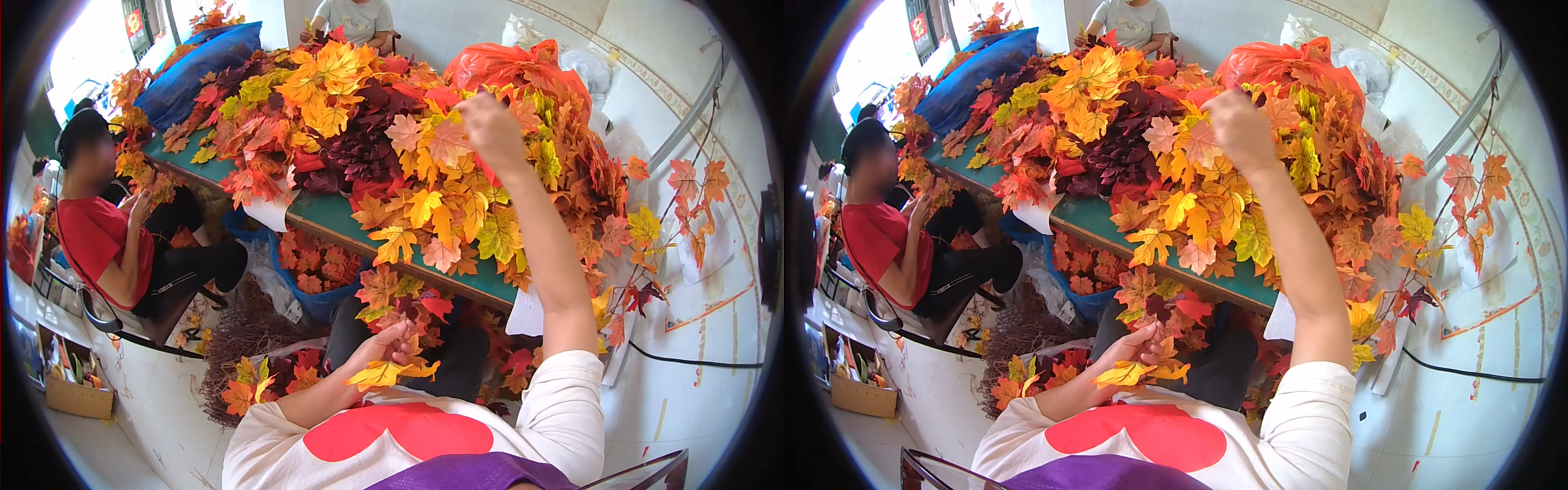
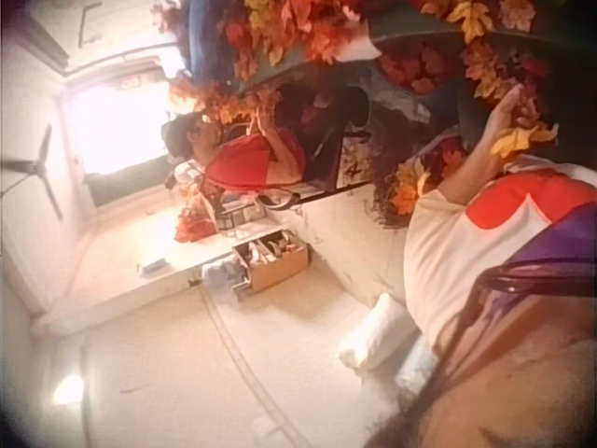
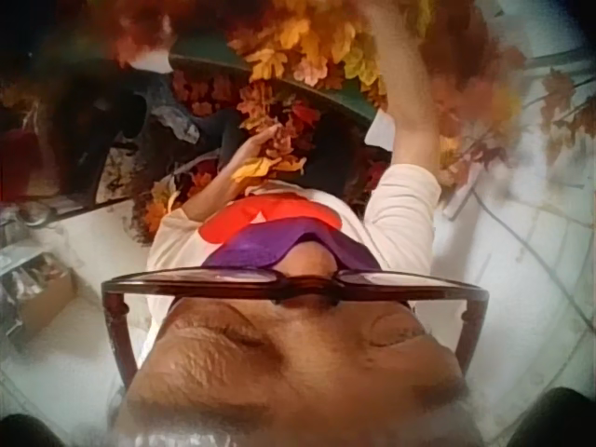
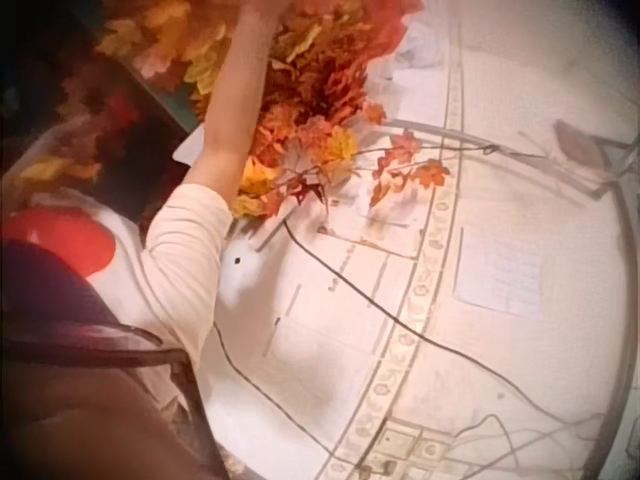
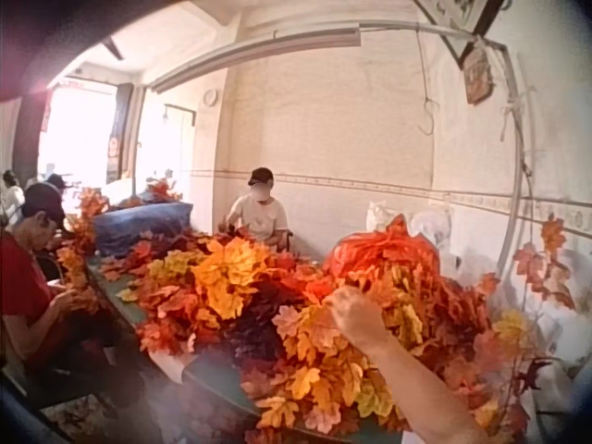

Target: Assembling artificial maple leaves into decorative bunches or clusters.

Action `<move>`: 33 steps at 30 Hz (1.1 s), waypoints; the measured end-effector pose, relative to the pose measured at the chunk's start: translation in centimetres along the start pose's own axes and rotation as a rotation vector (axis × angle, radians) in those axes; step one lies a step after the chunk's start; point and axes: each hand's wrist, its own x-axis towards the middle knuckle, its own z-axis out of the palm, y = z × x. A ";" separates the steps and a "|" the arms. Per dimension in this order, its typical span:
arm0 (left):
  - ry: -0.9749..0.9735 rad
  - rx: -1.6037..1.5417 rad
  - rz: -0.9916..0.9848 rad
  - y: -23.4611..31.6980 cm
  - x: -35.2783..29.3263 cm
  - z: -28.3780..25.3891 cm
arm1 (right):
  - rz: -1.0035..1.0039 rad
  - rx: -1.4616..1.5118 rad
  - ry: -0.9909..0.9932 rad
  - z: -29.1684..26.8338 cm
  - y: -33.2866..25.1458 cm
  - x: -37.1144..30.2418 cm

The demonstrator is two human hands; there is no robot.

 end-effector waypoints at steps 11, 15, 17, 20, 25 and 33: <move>0.005 -0.020 0.068 0.7 -2.3 -0.3 | 0.105 0.085 -0.098 8.0 0.2 -2.2; 0.018 -0.091 0.065 0.8 -2.7 -0.2 | 0.123 0.366 0.044 6.0 -1.6 -0.9; 0.012 -0.080 0.059 1.0 -2.4 -0.2 | 0.148 0.599 0.133 4.3 -2.6 -0.3; -0.037 0.043 0.108 1.5 -1.6 -0.6 | 0.077 0.450 0.217 0.8 -4.0 -0.8; -0.002 0.029 0.224 2.2 -2.3 0.5 | 0.023 0.416 -0.152 -6.0 -9.7 -7.2; 0.033 0.160 0.294 0.5 -0.6 1.5 | 0.527 0.873 -0.429 -4.7 -18.6 -21.7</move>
